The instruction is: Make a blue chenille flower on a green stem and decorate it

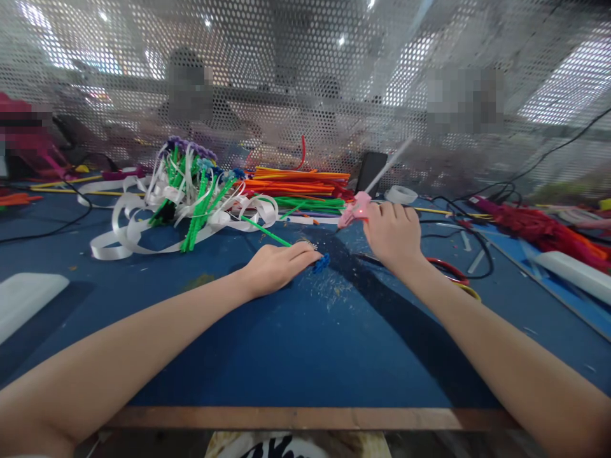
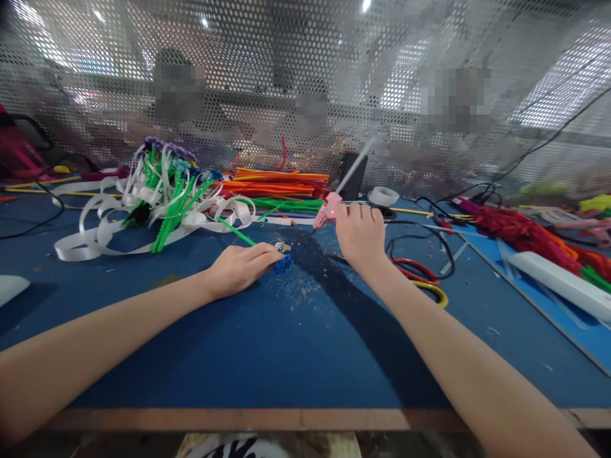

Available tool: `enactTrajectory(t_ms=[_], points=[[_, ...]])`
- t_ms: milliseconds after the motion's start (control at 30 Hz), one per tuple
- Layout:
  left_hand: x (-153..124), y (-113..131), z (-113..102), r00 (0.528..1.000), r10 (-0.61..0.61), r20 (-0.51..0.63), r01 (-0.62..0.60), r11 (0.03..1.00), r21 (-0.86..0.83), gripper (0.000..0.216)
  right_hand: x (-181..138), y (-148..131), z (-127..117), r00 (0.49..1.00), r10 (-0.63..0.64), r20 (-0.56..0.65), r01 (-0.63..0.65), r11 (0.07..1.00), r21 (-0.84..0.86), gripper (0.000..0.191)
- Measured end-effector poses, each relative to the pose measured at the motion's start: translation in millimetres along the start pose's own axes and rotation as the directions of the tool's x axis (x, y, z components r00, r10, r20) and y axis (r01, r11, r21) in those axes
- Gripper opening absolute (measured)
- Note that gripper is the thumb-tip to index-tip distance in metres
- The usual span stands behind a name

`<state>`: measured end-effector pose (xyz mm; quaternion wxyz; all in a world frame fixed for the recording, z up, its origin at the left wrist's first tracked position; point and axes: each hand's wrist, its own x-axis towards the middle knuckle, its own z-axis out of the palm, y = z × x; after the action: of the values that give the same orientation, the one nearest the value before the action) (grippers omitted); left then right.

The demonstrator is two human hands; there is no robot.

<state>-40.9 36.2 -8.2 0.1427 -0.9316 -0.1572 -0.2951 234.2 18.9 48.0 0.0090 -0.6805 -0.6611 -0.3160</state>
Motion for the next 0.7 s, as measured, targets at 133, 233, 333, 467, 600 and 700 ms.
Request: enactTrajectory(t_ms=[133, 233, 333, 467, 600, 700], points=[[0.4, 0.3, -0.2, 1.000, -0.015, 0.006, 0.015, 1.000, -0.022, 0.030, -3.6, 1.8, -6.1, 0.994, -0.103, -0.047, 0.101, 0.994, -0.048, 0.041], [1.5, 0.8, 1.2, 0.999, -0.034, -0.041, 0.032, 0.998, -0.044, 0.026, -12.9, 3.3, -8.7, 0.994, 0.056, -0.091, -0.049, 0.995, 0.083, 0.039], [3.3, 0.9, 3.1, 0.989, -0.073, -0.129, 0.063, 0.995, -0.080, 0.023, -27.6, 4.1, -10.4, 0.963, 0.264, -0.050, -0.230, 0.906, 0.354, 0.038], [4.7, -0.4, 3.7, 0.958, -0.127, -0.255, 0.080, 0.979, -0.186, 0.017, -48.5, 1.0, -10.0, 0.947, 0.319, 0.041, -0.261, 0.688, 0.677, 0.037], [4.7, -1.1, 2.6, 0.926, -0.130, -0.355, 0.029, 0.961, -0.275, 0.015, -61.3, -5.7, -9.0, 0.957, 0.286, -0.044, -0.148, 0.615, 0.774, 0.039], [4.7, -0.6, 2.9, 0.909, -0.109, -0.403, -0.017, 0.955, -0.298, 0.014, -65.1, -10.4, -8.9, 0.967, 0.239, -0.086, -0.075, 0.593, 0.802, 0.038]])
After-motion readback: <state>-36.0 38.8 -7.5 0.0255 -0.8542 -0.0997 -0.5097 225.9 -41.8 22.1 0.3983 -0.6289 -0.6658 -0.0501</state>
